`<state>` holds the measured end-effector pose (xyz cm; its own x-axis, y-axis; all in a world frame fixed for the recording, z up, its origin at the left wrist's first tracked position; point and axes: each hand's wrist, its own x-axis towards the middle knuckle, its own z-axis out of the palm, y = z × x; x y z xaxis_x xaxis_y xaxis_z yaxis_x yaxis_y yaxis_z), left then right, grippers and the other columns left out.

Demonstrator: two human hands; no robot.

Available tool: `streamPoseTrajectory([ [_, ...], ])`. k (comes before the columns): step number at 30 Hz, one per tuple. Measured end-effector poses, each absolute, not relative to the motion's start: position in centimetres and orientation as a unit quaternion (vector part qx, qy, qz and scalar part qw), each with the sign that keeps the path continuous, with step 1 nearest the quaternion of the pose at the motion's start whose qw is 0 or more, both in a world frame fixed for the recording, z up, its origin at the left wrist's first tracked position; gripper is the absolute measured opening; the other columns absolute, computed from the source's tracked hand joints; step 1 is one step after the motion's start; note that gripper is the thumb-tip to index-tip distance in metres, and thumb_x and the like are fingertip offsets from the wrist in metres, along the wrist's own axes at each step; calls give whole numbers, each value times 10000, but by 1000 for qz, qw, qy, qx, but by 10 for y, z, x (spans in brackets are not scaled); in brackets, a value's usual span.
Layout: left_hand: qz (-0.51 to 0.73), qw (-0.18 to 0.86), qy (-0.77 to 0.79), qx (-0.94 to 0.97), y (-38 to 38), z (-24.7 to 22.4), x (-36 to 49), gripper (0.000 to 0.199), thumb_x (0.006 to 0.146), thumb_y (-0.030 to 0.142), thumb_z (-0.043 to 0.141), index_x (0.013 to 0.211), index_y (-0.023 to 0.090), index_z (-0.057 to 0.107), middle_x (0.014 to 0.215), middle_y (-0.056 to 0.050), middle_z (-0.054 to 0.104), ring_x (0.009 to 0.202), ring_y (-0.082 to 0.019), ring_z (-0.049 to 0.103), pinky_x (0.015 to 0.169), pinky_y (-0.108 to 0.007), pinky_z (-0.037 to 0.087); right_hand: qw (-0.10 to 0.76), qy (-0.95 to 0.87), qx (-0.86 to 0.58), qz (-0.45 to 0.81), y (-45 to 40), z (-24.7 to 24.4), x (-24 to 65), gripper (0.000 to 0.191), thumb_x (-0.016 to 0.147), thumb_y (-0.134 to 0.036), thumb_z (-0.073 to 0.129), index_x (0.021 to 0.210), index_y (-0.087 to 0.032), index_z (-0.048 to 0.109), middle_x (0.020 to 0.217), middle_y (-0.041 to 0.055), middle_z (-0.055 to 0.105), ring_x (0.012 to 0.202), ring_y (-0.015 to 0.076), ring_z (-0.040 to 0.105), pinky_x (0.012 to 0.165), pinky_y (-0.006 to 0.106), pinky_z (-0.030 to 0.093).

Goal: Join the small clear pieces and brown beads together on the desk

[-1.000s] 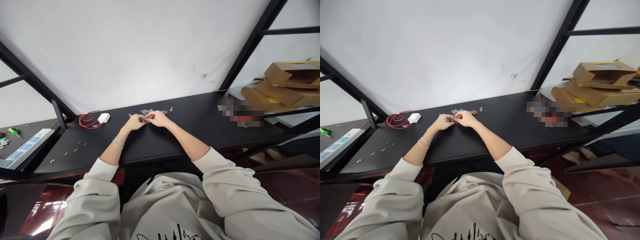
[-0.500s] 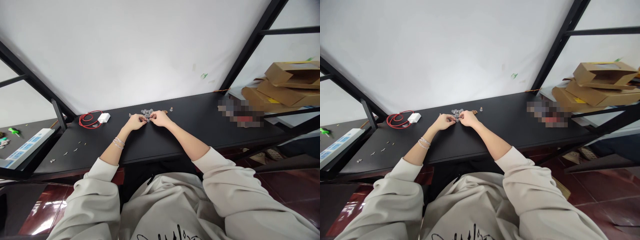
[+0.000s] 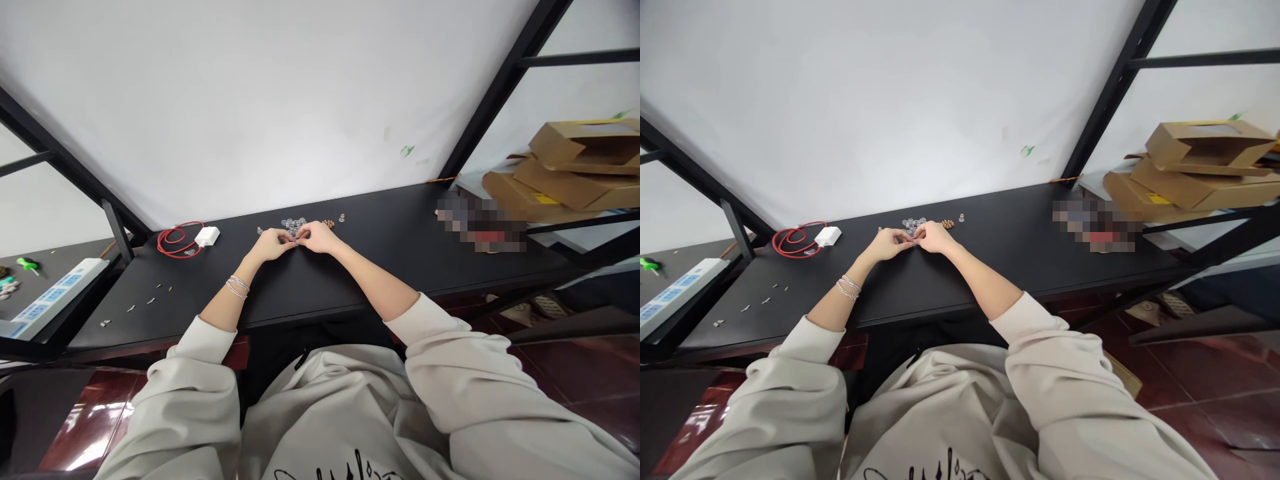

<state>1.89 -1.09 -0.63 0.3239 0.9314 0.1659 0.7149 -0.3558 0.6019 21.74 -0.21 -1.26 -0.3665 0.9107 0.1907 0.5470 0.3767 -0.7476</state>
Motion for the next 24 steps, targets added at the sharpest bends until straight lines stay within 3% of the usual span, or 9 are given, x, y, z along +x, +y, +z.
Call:
streamPoseTrajectory([
  [7, 267, 221, 509, 788, -10, -6, 20, 171, 769, 304, 771, 873, 170, 785, 824, -56, 769, 730, -179, 664, 781, -305, 525, 330, -770, -454, 304, 3, -19, 217, 171, 747, -58, 831, 876, -154, 770, 894, 67, 802, 882, 193, 760, 836, 268, 559],
  [24, 263, 229, 512, 785, -9, -9, 18, 139, 778, 272, 777, 869, 167, 769, 814, -41, 761, 656, -147, 636, 718, -283, 503, 284, -782, -477, 284, -6, -8, 217, 144, 801, -108, 807, 939, -149, 813, 904, 73, 797, 770, 169, 725, 787, 264, 549],
])
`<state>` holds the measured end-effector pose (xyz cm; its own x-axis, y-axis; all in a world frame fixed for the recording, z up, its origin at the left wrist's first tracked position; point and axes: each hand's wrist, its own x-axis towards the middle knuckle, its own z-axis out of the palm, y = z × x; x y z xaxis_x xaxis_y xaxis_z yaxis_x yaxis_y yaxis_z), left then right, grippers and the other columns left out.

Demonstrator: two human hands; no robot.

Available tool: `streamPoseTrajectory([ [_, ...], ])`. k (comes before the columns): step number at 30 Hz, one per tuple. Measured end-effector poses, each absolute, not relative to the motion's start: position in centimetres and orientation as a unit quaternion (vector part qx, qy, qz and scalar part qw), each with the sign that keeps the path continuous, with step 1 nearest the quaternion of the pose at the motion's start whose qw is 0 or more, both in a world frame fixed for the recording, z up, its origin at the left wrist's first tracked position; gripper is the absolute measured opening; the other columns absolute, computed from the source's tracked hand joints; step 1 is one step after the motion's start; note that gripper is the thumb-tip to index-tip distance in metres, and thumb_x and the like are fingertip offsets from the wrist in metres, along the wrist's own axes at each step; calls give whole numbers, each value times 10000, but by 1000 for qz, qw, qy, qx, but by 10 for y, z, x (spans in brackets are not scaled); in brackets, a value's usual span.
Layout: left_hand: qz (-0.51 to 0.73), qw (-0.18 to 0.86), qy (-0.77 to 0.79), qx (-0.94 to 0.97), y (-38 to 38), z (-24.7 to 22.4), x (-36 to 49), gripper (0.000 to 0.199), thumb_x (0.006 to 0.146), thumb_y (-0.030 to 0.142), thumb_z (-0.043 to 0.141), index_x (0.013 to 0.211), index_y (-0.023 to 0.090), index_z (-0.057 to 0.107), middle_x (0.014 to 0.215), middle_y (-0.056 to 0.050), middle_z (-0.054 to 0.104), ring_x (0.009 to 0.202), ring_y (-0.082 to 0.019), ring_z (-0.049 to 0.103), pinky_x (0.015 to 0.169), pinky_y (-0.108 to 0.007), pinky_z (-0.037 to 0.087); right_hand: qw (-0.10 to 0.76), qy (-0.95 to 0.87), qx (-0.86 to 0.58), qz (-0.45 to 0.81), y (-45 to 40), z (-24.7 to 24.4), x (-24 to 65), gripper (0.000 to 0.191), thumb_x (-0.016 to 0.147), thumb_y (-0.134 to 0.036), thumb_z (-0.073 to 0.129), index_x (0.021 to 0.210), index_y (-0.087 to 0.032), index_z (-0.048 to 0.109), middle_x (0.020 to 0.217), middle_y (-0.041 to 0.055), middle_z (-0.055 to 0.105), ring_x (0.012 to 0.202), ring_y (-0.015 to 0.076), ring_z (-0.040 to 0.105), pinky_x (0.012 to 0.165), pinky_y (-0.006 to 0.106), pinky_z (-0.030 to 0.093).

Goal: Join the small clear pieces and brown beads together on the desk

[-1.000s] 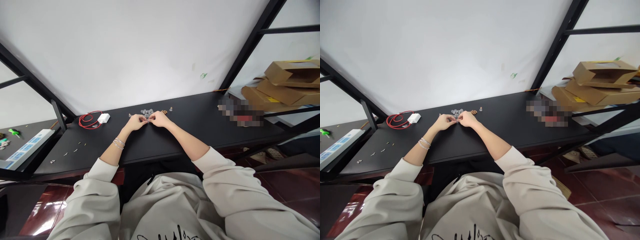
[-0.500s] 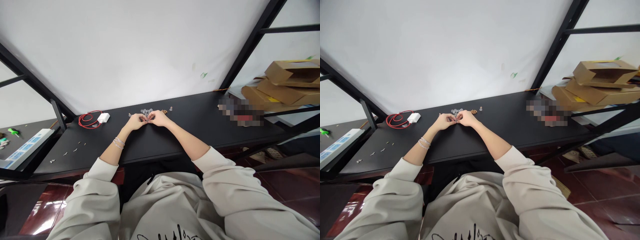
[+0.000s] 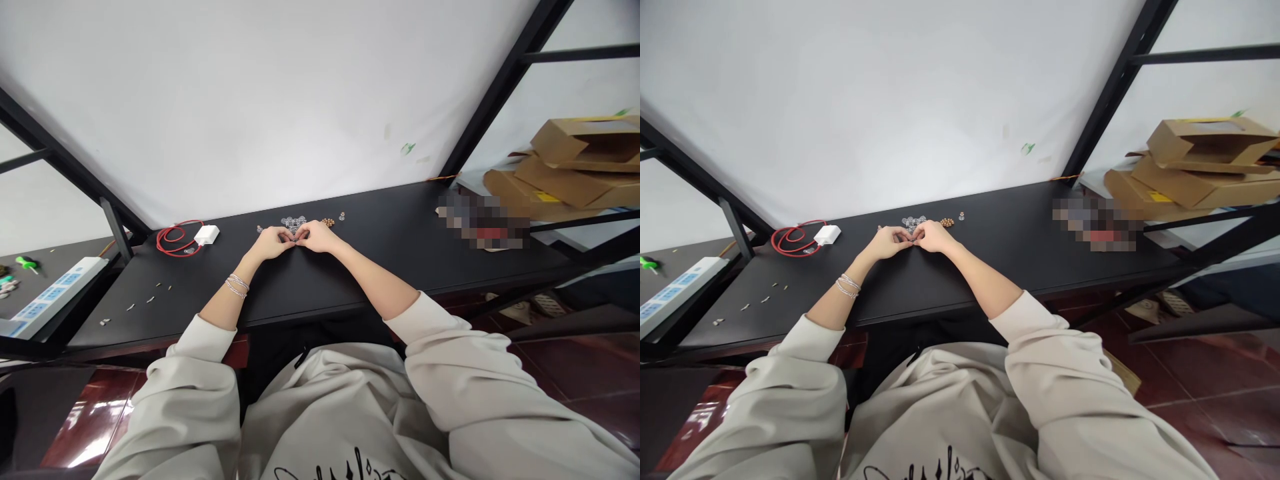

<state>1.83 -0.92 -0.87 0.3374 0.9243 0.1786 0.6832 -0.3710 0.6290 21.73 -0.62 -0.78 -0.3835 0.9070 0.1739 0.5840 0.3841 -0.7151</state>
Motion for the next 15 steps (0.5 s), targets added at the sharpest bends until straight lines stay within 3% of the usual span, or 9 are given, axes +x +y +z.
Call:
streamPoseTrajectory([
  [15, 264, 235, 511, 784, -9, -8, 19, 142, 764, 240, 798, 881, 165, 769, 808, -30, 754, 637, -135, 623, 700, -276, 501, 279, -783, -478, 283, -4, -10, 217, 149, 793, -134, 827, 939, -154, 803, 894, 57, 786, 781, 162, 715, 748, 247, 525],
])
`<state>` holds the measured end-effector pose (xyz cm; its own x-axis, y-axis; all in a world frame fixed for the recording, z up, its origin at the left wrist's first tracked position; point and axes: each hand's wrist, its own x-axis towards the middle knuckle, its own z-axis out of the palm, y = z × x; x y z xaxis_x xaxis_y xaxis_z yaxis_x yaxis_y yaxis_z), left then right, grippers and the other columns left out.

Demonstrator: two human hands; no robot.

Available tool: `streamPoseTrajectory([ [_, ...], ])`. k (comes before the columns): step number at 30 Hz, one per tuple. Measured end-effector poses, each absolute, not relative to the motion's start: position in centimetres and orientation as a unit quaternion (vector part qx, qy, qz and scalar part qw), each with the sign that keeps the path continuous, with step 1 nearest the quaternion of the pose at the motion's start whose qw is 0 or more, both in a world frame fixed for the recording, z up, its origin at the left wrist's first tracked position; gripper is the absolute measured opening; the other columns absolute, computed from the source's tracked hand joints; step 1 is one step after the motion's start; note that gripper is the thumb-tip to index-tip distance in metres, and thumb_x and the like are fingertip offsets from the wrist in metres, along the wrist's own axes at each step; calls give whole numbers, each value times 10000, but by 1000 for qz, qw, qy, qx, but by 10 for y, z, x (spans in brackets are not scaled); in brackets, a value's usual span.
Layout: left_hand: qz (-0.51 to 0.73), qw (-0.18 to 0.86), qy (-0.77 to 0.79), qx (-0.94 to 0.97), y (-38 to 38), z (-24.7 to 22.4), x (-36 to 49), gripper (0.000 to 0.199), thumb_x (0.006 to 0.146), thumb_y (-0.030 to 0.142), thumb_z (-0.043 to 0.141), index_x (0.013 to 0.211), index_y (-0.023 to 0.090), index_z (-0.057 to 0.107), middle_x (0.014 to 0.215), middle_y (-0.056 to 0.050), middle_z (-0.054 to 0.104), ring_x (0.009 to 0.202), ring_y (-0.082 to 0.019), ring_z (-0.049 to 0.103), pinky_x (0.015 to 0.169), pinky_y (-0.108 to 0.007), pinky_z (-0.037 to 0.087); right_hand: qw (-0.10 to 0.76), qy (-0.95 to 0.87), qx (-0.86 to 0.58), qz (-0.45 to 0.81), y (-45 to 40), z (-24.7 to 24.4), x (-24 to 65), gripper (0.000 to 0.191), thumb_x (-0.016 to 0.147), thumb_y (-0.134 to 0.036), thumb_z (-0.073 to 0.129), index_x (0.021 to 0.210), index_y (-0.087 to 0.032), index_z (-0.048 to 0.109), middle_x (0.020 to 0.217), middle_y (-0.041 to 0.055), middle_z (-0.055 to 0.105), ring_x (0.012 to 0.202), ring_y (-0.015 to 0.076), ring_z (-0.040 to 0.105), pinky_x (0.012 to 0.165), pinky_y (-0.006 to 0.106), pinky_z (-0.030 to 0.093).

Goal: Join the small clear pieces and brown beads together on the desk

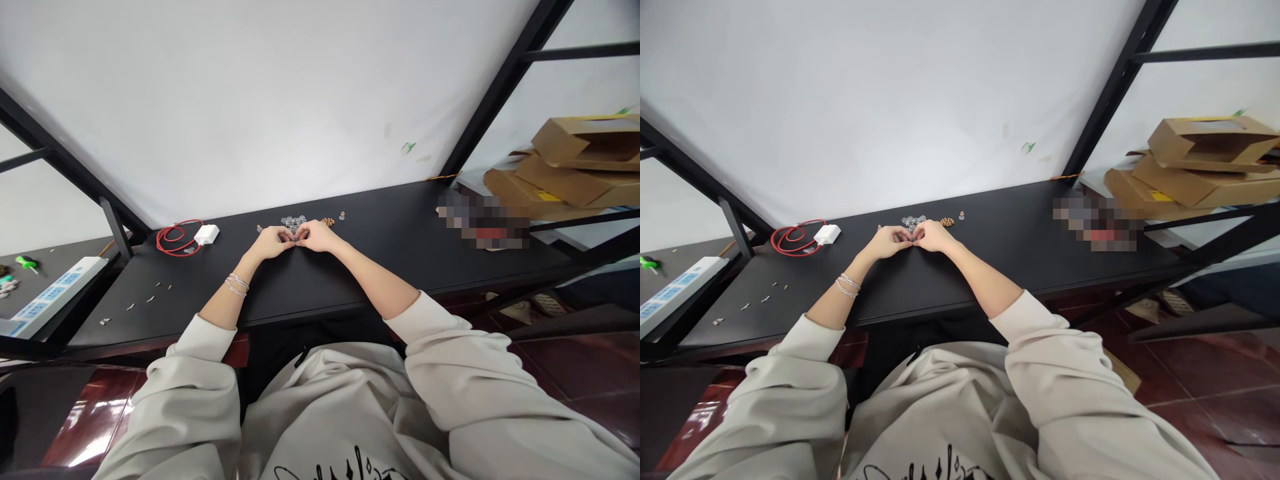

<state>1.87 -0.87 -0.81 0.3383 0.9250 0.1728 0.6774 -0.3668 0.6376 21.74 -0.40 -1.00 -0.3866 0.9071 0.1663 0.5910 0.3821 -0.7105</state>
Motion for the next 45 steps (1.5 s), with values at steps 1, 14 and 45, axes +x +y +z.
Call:
streamPoseTrajectory([
  [1, 265, 236, 512, 783, -9, -8, 19, 140, 762, 234, 800, 879, 164, 768, 804, -29, 753, 635, -134, 623, 705, -276, 502, 278, -783, -479, 283, -4, -11, 217, 155, 791, -139, 832, 942, -154, 804, 900, 58, 787, 782, 162, 715, 748, 248, 524],
  [14, 262, 242, 511, 782, -9, -7, 19, 140, 760, 235, 798, 876, 162, 768, 806, -31, 753, 635, -134, 618, 705, -280, 500, 279, -783, -477, 285, -4, -10, 218, 158, 775, -140, 848, 925, -174, 815, 890, 48, 789, 761, 157, 714, 732, 241, 527],
  [45, 263, 237, 512, 783, -13, -1, 21, 142, 718, 250, 804, 825, 169, 758, 827, -51, 763, 693, -163, 650, 778, -315, 531, 281, -784, -471, 290, -6, -8, 218, 147, 757, -127, 858, 889, -164, 805, 877, 58, 784, 804, 174, 724, 738, 247, 537],
])
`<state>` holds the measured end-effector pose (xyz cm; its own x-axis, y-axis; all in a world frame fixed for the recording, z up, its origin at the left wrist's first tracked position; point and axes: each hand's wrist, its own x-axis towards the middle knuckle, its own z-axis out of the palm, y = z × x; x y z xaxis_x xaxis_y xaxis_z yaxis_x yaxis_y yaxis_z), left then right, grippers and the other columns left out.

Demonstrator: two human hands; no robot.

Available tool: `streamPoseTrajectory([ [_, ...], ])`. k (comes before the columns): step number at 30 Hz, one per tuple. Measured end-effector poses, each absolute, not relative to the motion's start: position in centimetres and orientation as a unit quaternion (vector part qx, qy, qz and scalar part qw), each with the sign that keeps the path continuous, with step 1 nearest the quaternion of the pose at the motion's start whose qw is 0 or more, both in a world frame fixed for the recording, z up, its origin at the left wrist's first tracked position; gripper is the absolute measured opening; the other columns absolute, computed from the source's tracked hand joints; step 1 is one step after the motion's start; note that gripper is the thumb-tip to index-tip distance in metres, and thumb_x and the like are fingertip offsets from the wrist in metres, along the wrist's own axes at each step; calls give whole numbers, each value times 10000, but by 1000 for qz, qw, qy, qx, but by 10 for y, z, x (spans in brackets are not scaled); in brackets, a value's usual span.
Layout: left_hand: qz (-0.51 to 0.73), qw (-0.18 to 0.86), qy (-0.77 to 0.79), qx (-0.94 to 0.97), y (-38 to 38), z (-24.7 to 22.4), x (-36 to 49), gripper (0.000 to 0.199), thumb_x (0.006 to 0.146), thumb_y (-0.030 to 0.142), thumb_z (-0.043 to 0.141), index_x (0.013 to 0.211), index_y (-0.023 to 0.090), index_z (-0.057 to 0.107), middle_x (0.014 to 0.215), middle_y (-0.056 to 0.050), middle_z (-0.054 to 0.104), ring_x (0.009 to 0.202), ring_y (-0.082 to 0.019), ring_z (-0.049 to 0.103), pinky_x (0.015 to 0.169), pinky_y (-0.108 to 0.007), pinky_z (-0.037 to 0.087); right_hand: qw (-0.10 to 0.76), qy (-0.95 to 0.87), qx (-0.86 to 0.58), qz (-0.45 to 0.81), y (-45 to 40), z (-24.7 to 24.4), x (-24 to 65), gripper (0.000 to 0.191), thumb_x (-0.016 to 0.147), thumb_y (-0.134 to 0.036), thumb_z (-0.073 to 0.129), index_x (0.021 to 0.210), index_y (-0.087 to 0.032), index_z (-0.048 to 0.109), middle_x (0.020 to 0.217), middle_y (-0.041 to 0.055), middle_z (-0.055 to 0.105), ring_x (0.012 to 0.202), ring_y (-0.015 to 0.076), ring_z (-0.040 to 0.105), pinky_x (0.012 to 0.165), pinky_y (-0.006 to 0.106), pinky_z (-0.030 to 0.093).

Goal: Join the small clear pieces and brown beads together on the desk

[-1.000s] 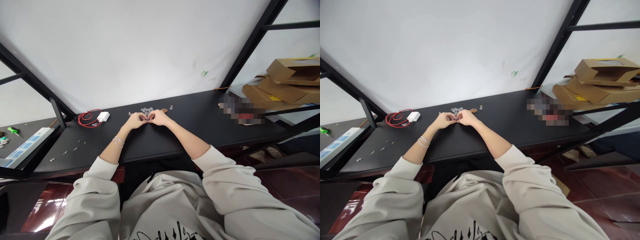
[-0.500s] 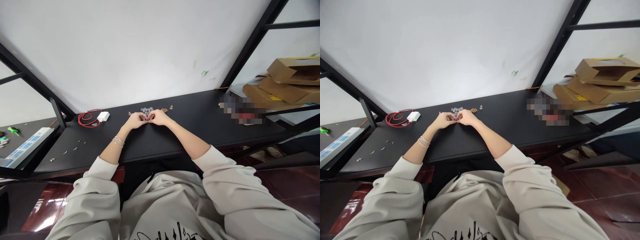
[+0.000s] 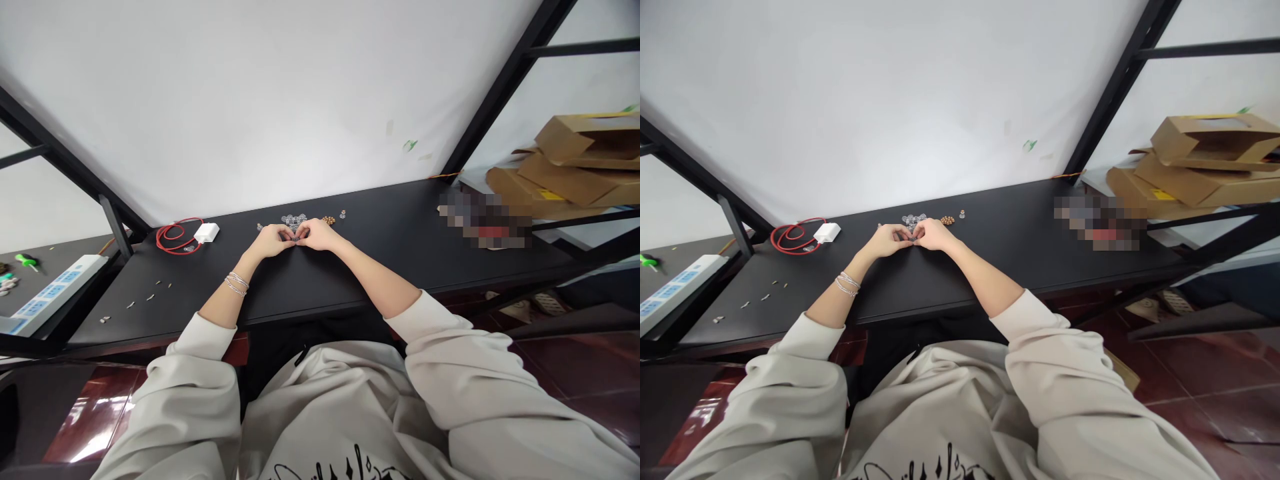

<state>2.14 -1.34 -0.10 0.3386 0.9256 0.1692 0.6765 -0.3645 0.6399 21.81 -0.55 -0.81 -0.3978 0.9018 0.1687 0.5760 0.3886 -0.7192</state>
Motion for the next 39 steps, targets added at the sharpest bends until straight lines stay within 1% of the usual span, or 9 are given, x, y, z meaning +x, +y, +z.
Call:
streamPoseTrajectory([
  [8, 258, 240, 517, 780, -15, 1, 22, 161, 727, 263, 795, 849, 162, 764, 837, -56, 765, 698, -166, 652, 819, -339, 539, 277, -787, -473, 284, -5, -8, 218, 161, 766, -137, 858, 916, -160, 807, 900, 61, 787, 818, 175, 725, 747, 248, 531],
  [24, 266, 241, 511, 781, -13, -1, 21, 138, 712, 263, 795, 815, 178, 760, 811, -48, 762, 682, -164, 643, 792, -331, 536, 284, -781, -466, 302, -4, -5, 220, 160, 738, -113, 864, 877, -158, 799, 879, 53, 784, 796, 168, 726, 753, 246, 552],
  [26, 265, 243, 512, 780, -12, -2, 21, 135, 721, 278, 795, 808, 181, 759, 811, -48, 763, 679, -160, 642, 786, -327, 537, 302, -759, -478, 322, 0, 0, 229, 180, 755, -134, 854, 922, -162, 796, 911, 50, 788, 730, 152, 714, 727, 252, 566],
  [28, 263, 244, 514, 779, -13, -2, 21, 123, 733, 282, 790, 799, 183, 756, 809, -47, 764, 678, -156, 641, 790, -329, 542, 348, -710, -521, 321, 6, 6, 242, 162, 838, -208, 799, 995, -167, 787, 924, 56, 786, 670, 147, 703, 693, 270, 578],
  [30, 269, 247, 516, 775, -14, -1, 22, 105, 737, 264, 788, 784, 180, 748, 812, -47, 764, 674, -150, 641, 791, -331, 549, 393, -666, -575, 266, 12, 11, 256, 115, 893, -227, 743, 977, -159, 784, 920, 76, 780, 746, 168, 732, 765, 285, 586],
  [32, 283, 266, 523, 758, -16, 0, 24, 109, 733, 248, 796, 783, 173, 735, 791, -51, 756, 647, -147, 638, 738, -322, 557, 391, -646, -619, 214, 16, 14, 266, 60, 876, -190, 749, 907, -150, 781, 925, 95, 777, 879, 202, 751, 864, 301, 575],
  [34, 308, 316, 533, 722, -16, 1, 25, 153, 734, 261, 813, 808, 162, 723, 738, -57, 734, 610, -152, 635, 620, -300, 546, 365, -641, -645, 201, 18, 13, 271, 49, 845, -160, 766, 891, -155, 781, 932, 100, 780, 951, 226, 748, 910, 319, 566],
  [36, 341, 374, 537, 675, -16, 2, 27, 203, 734, 285, 832, 826, 150, 711, 692, -62, 710, 580, -156, 633, 518, -274, 516, 335, -644, -657, 202, 18, 10, 270, 105, 815, -145, 782, 917, -171, 786, 952, 98, 783, 972, 239, 743, 924, 342, 566],
  [39, 387, 417, 532, 627, -15, 2, 29, 211, 725, 266, 844, 805, 133, 700, 708, -76, 717, 549, -134, 622, 477, -254, 511, 302, -660, -660, 195, 17, 3, 264, 164, 794, -129, 785, 944, -194, 793, 989, 102, 781, 987, 255, 736, 931, 368, 567],
])
